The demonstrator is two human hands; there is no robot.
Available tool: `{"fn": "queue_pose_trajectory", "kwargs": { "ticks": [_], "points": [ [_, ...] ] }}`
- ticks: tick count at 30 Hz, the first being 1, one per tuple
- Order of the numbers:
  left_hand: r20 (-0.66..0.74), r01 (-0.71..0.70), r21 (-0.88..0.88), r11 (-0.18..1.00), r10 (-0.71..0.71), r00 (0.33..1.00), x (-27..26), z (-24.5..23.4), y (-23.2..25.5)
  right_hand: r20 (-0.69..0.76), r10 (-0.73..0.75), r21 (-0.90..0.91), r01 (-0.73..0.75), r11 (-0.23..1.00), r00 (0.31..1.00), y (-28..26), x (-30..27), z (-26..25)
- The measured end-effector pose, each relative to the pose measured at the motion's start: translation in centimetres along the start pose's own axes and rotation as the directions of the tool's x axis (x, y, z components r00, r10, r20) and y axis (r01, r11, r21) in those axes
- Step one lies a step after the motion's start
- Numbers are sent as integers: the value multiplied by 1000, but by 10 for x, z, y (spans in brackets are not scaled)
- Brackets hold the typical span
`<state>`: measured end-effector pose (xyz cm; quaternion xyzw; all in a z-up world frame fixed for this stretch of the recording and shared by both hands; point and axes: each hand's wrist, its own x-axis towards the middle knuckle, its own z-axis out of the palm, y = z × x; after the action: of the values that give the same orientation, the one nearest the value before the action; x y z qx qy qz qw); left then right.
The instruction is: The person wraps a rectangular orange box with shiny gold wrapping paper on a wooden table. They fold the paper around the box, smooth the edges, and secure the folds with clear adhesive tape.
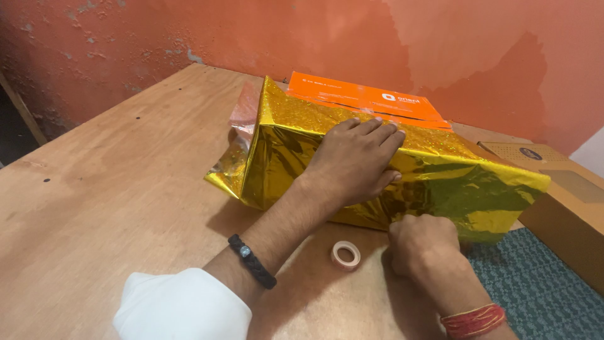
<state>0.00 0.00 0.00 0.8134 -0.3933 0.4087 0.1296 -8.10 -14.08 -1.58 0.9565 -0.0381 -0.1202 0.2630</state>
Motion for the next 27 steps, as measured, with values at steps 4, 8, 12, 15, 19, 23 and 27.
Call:
{"fn": "queue_pose_trajectory", "kwargs": {
  "ticks": [4, 8, 12, 15, 19, 23, 27],
  "points": [
    [-1, -3, -4, 1000, 3, 1000, 0, -1, 0, 17, 21, 25, -22, 999, 1000, 7, 3, -1],
    [-5, -5, -6, 1000, 5, 1000, 0, 0, 0, -17, 34, 78, -33, 996, 999, 19, 1, -3],
    [0, -2, -1, 1000, 2, 1000, 0, 0, 0, -19, 40, 144, -37, 989, 999, 30, -10, -15],
    [1, -3, 0, 1000, 3, 1000, 0, 0, 0, 43, 18, 237, -28, 971, 999, 37, -22, -26],
    [1, -5, 2, 1000, 5, 1000, 0, 1, 0, -20, -167, 430, 159, 888, 986, 47, -33, -33],
    [21, -4, 0, 1000, 4, 1000, 0, 0, -1, -196, -224, 607, 298, 737, 955, 63, -34, -27],
    [68, 13, -40, 999, -10, 998, 6, -11, 0, -566, -244, 672, 613, 416, 787, 82, -29, -27]
  ]
}}
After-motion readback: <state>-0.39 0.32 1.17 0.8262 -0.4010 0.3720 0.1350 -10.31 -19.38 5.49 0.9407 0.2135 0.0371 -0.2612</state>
